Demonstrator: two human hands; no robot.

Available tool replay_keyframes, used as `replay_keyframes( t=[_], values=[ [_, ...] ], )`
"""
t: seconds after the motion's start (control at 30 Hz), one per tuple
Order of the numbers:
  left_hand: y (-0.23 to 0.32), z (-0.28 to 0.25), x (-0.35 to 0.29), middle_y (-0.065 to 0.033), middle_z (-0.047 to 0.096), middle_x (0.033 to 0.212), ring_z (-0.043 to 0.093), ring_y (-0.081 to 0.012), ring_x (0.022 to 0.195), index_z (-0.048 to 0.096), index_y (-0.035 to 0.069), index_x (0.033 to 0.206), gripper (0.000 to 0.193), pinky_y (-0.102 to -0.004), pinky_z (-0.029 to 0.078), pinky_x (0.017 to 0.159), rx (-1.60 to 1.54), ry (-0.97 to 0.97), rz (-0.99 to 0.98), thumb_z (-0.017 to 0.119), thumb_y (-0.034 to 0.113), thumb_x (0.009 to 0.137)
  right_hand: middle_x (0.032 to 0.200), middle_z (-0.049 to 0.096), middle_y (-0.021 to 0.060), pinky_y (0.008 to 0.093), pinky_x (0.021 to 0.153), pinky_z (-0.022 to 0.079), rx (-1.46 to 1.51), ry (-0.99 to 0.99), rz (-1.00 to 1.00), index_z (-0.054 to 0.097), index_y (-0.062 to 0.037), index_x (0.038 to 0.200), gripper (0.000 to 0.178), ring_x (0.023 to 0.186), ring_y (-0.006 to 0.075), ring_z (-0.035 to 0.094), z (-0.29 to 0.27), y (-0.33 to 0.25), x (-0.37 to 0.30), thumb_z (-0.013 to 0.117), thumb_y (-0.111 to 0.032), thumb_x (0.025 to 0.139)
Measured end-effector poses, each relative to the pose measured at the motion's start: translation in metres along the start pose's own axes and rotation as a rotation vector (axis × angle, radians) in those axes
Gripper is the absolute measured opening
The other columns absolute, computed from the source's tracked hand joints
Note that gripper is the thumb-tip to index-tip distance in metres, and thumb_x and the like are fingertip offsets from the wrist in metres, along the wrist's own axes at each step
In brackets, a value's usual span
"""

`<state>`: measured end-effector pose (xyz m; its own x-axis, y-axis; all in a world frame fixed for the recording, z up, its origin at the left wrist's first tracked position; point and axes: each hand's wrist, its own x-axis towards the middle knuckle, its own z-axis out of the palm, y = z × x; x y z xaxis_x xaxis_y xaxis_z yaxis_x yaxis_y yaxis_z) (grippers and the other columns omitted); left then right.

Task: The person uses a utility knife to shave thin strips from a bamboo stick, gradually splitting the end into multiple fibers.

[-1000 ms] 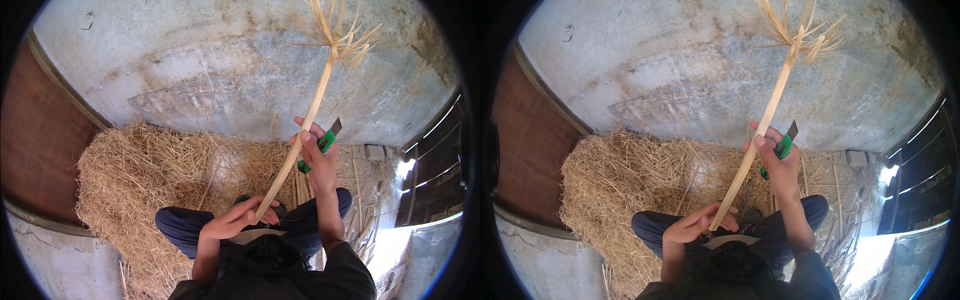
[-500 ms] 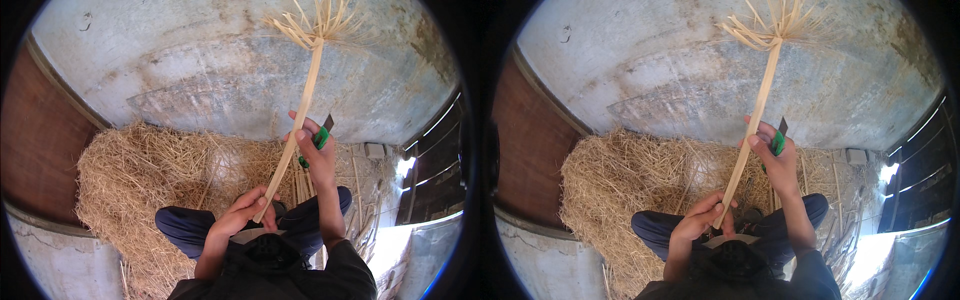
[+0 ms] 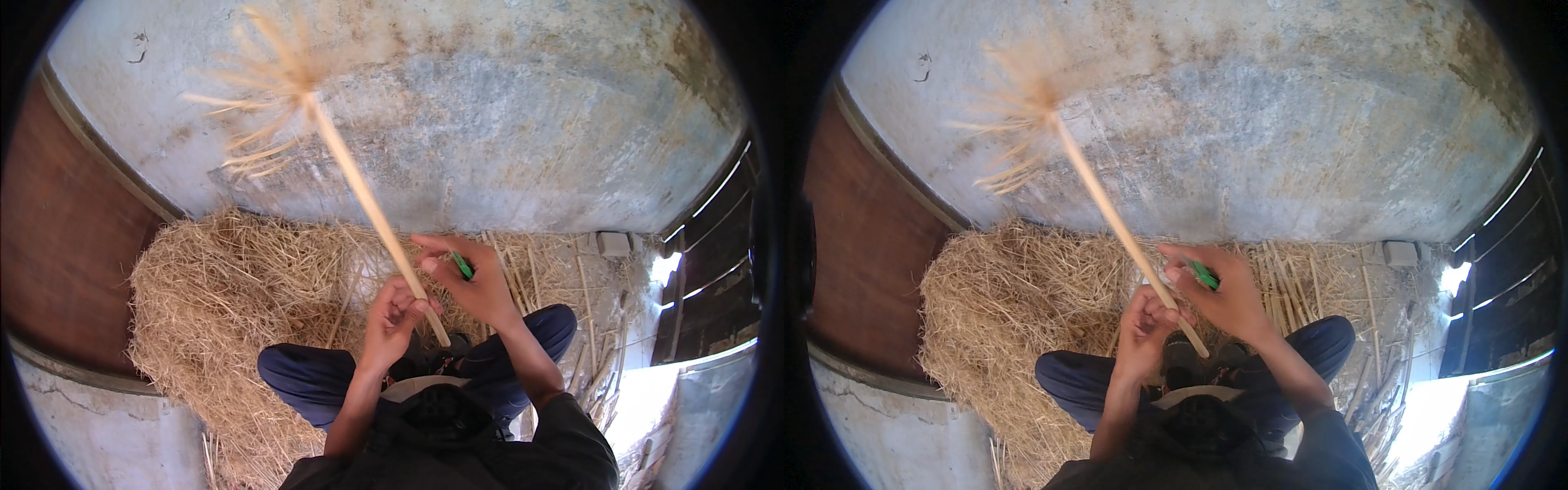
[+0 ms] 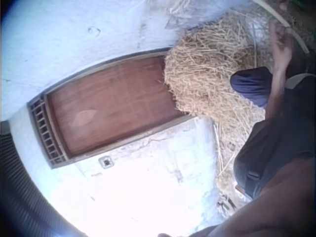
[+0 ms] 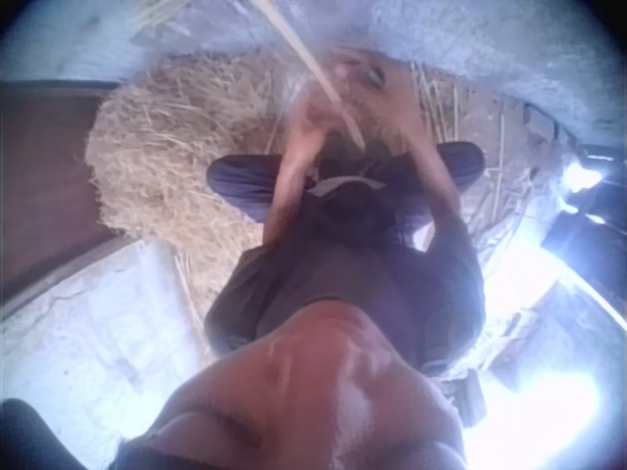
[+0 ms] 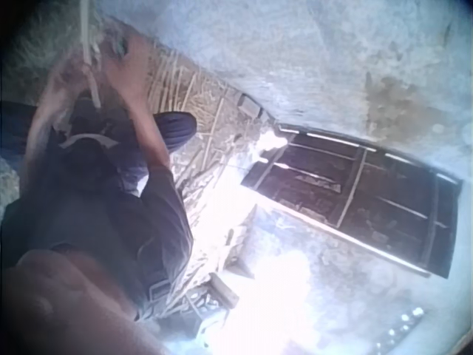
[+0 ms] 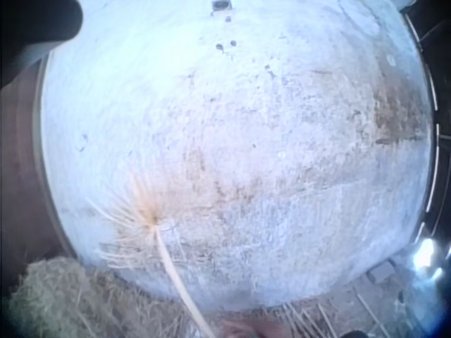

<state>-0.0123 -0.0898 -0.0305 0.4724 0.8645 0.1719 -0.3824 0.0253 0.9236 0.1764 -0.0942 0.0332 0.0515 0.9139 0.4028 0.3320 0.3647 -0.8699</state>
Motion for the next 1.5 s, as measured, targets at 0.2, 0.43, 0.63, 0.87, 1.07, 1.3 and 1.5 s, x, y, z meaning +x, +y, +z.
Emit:
replay_keyframes(
  t=[0.2, 0.43, 0.63, 0.87, 1.07, 1.3, 1.5],
  values=[
    [0.009, -0.009, 0.003, -0.0130, 0.076, 0.110, 0.077, -0.0287, 0.114, 0.055, 0.006, 0.127, 0.023, -0.0443, 0.064, 0.101, -0.108, 0.145, 0.255, 0.068, 0.002, 0.109, 0.093, 0.079, 0.0100, 0.0310, 0.075, 0.053, -0.034, -0.103, 0.187, 0.078, -0.0068, 0.136, 0.034, 0.080, 0.0115, 0.068, -0.016, 0.004, -0.030, 0.078, -0.022, 0.105],
    [0.001, -0.011, -0.003, -0.0203, 0.075, 0.123, 0.076, -0.0358, 0.121, 0.055, 0.004, 0.126, 0.019, -0.0505, 0.065, 0.104, -0.179, 0.195, 0.273, 0.067, 0.004, 0.110, 0.082, 0.072, 0.0043, 0.0285, 0.070, 0.050, 0.266, -0.095, 0.255, 0.078, -0.0001, 0.128, 0.029, 0.076, 0.0098, 0.064, -0.013, 0.016, -0.046, 0.066, -0.023, 0.114],
    [0.020, -0.009, -0.012, -0.0242, 0.072, 0.134, 0.075, -0.0370, 0.123, 0.054, -0.001, 0.143, 0.033, -0.0465, 0.066, 0.100, -0.012, 0.143, -0.051, 0.055, 0.022, 0.119, 0.071, 0.055, -0.0041, 0.0260, 0.061, 0.037, 0.304, 0.016, 0.281, 0.079, 0.0003, 0.117, 0.032, 0.066, 0.0058, 0.049, -0.025, 0.020, -0.042, 0.060, -0.026, 0.117],
    [0.024, -0.011, -0.029, -0.0178, 0.077, 0.129, 0.079, -0.0253, 0.109, 0.060, -0.003, 0.144, 0.037, -0.0378, 0.064, 0.092, 0.198, 0.044, -0.091, 0.053, 0.024, 0.120, 0.070, 0.051, -0.0062, 0.0256, 0.058, 0.032, 0.388, 0.101, 0.267, 0.078, 0.0006, 0.105, 0.039, 0.063, 0.0049, 0.043, -0.037, 0.014, -0.035, 0.060, -0.031, 0.118],
    [0.088, 0.012, -0.043, -0.0131, 0.080, 0.108, 0.078, -0.0225, 0.109, 0.077, -0.001, 0.119, 0.018, -0.0341, 0.060, 0.084, 0.681, -0.212, -0.238, 0.076, 0.008, 0.104, 0.068, 0.050, -0.0060, 0.0259, 0.057, 0.033, 0.282, 0.130, 0.303, 0.078, -0.0009, 0.102, 0.043, 0.061, 0.0052, 0.043, -0.051, 0.006, -0.032, 0.058, -0.035, 0.118],
    [0.100, 0.015, -0.029, -0.0109, 0.077, 0.089, 0.073, -0.0331, 0.079, 0.077, 0.002, 0.112, 0.021, -0.0396, 0.056, 0.074, 1.240, 0.133, 0.412, 0.084, 0.014, 0.096, 0.066, 0.049, -0.0056, 0.0267, 0.057, 0.035, 0.234, 0.056, 0.291, 0.078, -0.0027, 0.097, 0.043, 0.061, 0.0058, 0.045, -0.056, 0.001, -0.031, 0.060, -0.036, 0.117],
    [0.066, 0.001, -0.041, -0.0156, 0.070, 0.078, 0.070, -0.0366, 0.069, 0.073, 0.005, 0.118, 0.021, -0.0450, 0.052, 0.066, 1.000, -0.040, 0.096, 0.062, 0.022, 0.114, 0.082, 0.059, -0.0025, 0.0273, 0.059, 0.039, 0.226, 0.163, 0.172, 0.069, -0.0016, 0.121, 0.035, 0.065, 0.0077, 0.047, -0.060, 0.001, -0.026, 0.063, -0.036, 0.115]
  ],
)
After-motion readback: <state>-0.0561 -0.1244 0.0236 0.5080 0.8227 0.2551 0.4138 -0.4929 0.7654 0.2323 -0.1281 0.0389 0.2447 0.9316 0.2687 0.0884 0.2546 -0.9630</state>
